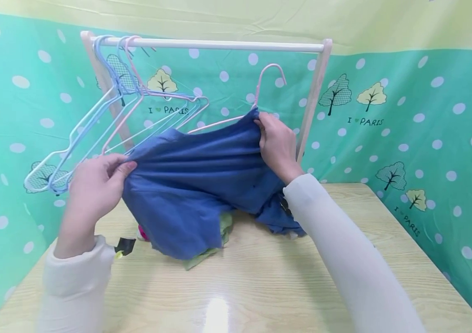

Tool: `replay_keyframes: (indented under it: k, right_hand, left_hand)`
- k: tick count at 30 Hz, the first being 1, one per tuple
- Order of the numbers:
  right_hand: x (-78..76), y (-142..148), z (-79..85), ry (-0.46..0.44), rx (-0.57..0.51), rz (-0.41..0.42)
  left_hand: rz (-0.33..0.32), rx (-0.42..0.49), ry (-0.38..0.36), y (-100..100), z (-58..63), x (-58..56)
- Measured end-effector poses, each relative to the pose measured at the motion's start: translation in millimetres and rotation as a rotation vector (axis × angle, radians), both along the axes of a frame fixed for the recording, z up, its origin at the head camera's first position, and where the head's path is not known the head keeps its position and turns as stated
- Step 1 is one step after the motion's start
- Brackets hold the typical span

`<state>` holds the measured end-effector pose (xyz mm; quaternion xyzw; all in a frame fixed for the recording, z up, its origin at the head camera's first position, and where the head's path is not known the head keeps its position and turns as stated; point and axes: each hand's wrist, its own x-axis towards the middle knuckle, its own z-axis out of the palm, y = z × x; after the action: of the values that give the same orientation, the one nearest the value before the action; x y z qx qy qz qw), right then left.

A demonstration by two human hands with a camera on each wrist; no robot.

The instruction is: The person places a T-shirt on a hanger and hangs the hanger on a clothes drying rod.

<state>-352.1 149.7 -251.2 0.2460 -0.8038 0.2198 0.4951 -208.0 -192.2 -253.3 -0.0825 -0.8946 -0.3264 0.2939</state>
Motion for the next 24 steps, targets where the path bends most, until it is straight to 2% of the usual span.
replay_keyframes:
  k: [4,9,13,15,16,21,23,24]
  right_hand:
    - [-0.6,2,-1.8,0.03,0.029,0.006]
    - [-1.1,4,-1.8,0.034,0.045,-0.003]
    - [1.6,3,-0.8,0.025,0.053,0.011]
    - [3.5,1,-0.6,0.025,0.053,0.034]
    - [4.4,0,-0.7,0.026,0.051,0.049]
    - [8.1,-6,-2.9,0.048,0.045,0.101]
    - [8.9,-7,-3.9,0.049,0.041,0.113]
    - [9.3,-8,-4.3,0.047,0.04,0.115]
  left_hand:
    - [0.056,0.038,0.17,-3,1.3,0.4]
    - [0.127,0.134,0.384,-3,3.8,1.7]
    - [0.166,0.18,0.473,-1,5.5,3.9]
    - [0.157,0.167,0.448,-1,5.9,4.8]
    - [0.144,0.149,0.412,-1,5.8,5.5]
    - [0.065,0.029,0.178,0,4.2,7.5]
    - [0.052,0.007,0.165,1,2.7,6.1]
    - [0.045,0.002,0.188,2,1.7,4.6]
